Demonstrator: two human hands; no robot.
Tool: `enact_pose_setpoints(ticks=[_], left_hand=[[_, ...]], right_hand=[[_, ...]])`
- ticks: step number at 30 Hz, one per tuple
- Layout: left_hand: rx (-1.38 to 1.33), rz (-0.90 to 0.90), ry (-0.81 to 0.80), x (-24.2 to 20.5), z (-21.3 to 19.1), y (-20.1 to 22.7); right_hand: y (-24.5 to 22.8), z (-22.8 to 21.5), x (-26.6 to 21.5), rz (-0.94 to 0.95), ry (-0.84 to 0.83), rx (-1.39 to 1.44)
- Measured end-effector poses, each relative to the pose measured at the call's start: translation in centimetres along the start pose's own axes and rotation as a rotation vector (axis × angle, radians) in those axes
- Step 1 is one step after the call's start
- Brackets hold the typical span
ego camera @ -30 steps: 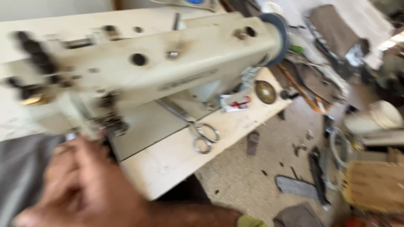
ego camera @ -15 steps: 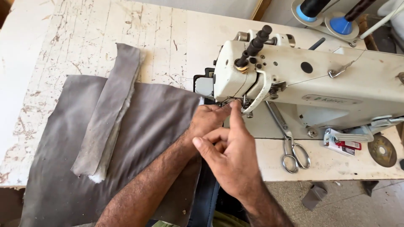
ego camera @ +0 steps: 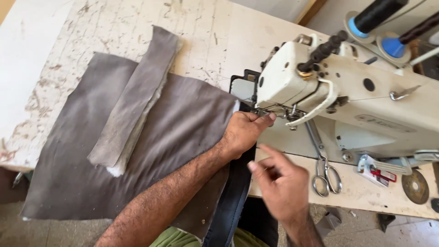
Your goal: Sewing a black fabric strip onto a grey fabric piece using an industrial sewing machine and trimming thread with scissors
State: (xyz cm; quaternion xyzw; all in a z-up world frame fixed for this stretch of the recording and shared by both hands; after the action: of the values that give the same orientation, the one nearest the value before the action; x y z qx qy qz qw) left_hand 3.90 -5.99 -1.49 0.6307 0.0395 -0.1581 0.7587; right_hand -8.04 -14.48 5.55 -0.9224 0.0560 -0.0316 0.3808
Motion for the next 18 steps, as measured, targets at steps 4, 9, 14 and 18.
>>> enact_pose_setpoints(ticks=[4, 9, 14, 18], left_hand=[[0.064, 0.063, 0.012, 0.1, -0.6, -0.1], [0.181, -0.036, 0.006, 1.8, -0.7, -3.4], [0.207, -0.067, 0.023, 1.5, -0.5, -1.9], [0.209, -0.047, 0.075, 2.2, -1.0, -2.8]], right_hand=[[2.1, 0.4, 1.5, -0.063, 0.069, -0.05], [3.5, 1.5, 3.1, -0.012, 0.069, 0.155], [5.1, 2.0, 4.9, 0.022, 0.112, 0.232], [7.7, 3.2, 5.3, 0.055, 0.096, 0.266]])
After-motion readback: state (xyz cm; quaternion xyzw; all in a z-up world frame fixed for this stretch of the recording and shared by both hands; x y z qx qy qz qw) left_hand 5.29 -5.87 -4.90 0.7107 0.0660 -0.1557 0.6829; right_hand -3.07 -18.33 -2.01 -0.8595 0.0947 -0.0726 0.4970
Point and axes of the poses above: each hand's wrist, its own x-axis towards the middle knuckle, its own z-axis out of the palm, y = z × x, the point moved 3 cm from there along x, towards the middle knuckle, and after that the axes turned 6 degrees about z, right-handed, at the moved point
